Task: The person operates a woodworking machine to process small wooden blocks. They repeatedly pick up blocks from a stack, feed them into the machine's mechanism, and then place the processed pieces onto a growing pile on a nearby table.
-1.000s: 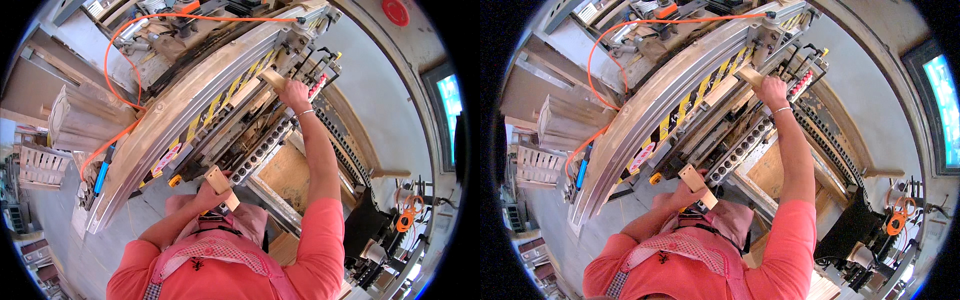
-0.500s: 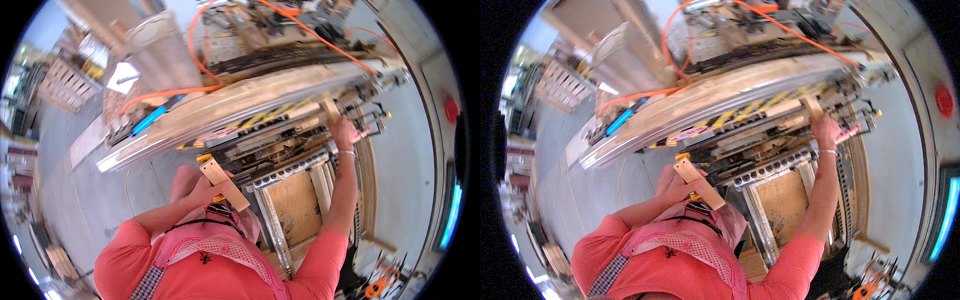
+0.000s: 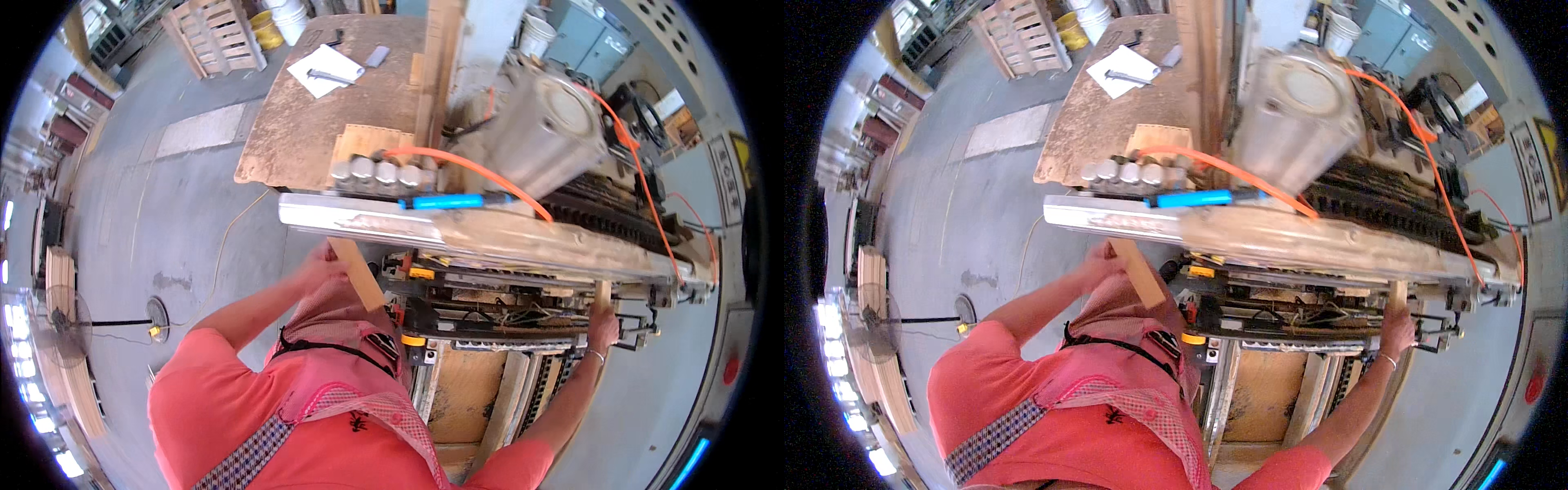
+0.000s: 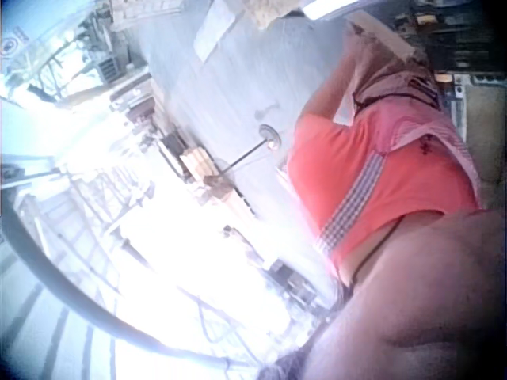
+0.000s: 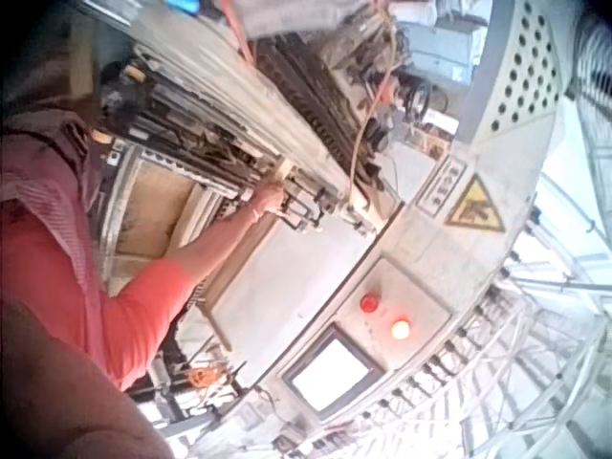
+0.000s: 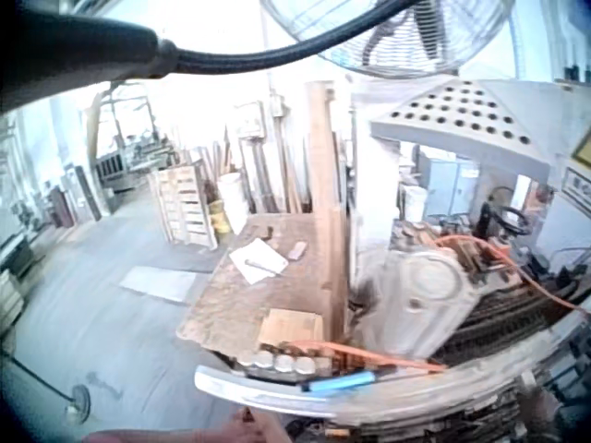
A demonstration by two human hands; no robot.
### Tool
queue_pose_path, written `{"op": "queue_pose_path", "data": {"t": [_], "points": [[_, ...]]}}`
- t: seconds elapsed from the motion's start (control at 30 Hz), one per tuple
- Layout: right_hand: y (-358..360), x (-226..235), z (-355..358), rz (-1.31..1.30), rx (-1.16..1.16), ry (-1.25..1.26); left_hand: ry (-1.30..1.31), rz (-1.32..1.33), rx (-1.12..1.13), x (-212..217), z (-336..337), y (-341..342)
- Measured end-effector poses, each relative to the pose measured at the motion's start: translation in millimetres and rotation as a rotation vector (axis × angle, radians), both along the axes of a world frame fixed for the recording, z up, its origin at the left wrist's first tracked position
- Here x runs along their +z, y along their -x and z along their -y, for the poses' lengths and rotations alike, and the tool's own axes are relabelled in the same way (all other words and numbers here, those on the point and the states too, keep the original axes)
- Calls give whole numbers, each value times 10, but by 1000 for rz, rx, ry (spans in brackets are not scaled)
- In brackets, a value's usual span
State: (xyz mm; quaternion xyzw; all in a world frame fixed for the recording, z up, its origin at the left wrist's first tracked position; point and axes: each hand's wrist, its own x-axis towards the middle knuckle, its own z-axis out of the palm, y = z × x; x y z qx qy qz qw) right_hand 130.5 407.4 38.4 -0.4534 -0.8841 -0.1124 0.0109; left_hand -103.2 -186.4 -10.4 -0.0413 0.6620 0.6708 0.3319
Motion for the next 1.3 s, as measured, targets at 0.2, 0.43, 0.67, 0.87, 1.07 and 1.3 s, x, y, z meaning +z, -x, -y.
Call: {"op": "queue_pose_path", "data": {"t": [0.2,0.43,0.67,0.87,1.07,1.3], "points": [[-145,-104,0,-50,72,-190,189,-213,191,-438,506,1296],[-232,46,1034,-148,-6,9,489,-262,192,-1756,830,2937],[-871,123,1964,-17,-76,258,536,-253,117,-2296,305,3507],[-1131,122,2452,-93,-215,452,621,-320,64,-2378,224,3472],[-903,239,2759,-214,-292,603,810,-339,-119,-2176,150,3506],[-1035,210,2802,-150,-268,558,804,-430,-339,-2382,-41,4068]]}}
